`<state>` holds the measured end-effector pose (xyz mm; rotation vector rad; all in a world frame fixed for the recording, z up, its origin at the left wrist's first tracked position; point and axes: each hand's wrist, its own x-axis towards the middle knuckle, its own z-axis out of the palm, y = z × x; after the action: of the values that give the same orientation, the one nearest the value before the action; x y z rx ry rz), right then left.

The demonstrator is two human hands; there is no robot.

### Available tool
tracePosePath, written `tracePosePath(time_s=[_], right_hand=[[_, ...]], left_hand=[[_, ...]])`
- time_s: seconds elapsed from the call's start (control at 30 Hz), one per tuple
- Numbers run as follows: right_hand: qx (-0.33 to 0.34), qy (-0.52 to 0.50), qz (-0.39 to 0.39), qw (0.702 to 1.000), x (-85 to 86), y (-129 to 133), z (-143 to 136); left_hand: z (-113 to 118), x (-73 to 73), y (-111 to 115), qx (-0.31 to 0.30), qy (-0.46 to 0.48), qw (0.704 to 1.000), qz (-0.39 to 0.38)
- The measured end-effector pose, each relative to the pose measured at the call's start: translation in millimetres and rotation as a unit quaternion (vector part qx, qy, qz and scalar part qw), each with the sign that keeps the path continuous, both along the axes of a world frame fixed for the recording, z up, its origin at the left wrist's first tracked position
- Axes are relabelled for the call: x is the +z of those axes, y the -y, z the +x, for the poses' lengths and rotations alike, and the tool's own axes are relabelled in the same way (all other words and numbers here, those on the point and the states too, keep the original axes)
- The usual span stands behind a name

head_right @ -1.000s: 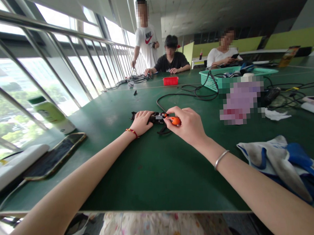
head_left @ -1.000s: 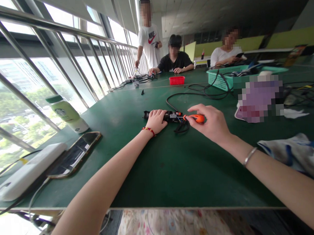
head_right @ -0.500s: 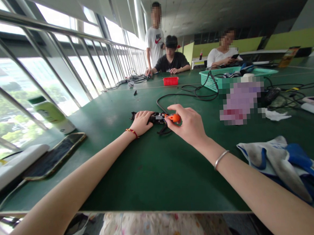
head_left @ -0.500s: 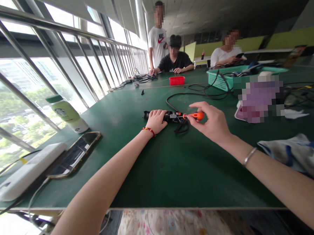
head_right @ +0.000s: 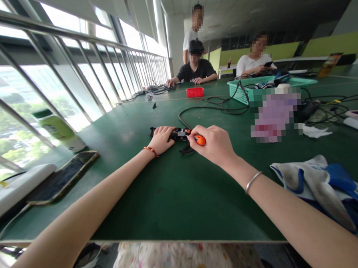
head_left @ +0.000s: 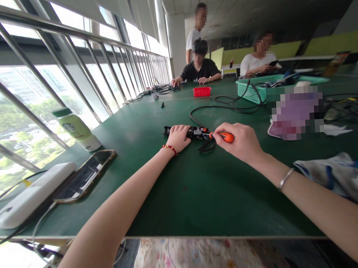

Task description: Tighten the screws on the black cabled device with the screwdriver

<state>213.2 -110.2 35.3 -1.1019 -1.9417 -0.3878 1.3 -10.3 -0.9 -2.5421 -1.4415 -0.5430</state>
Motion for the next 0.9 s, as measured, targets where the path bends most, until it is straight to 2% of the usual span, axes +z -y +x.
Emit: tracePosePath(time_s=[0.47,0.9], right_hand=[[-0.020,-0.017,0.039,0.999,-1.5,-1.2,-0.3],[-0.022,-0.030,0.036,0.999,-1.3,-1.9,1.9]], left_hand=[[-0.5,0.2,0.8,0.001,0.001,1.000,0.000],[-0.3,-1.7,-0.5,0.003,0.011,0.999,0.052]])
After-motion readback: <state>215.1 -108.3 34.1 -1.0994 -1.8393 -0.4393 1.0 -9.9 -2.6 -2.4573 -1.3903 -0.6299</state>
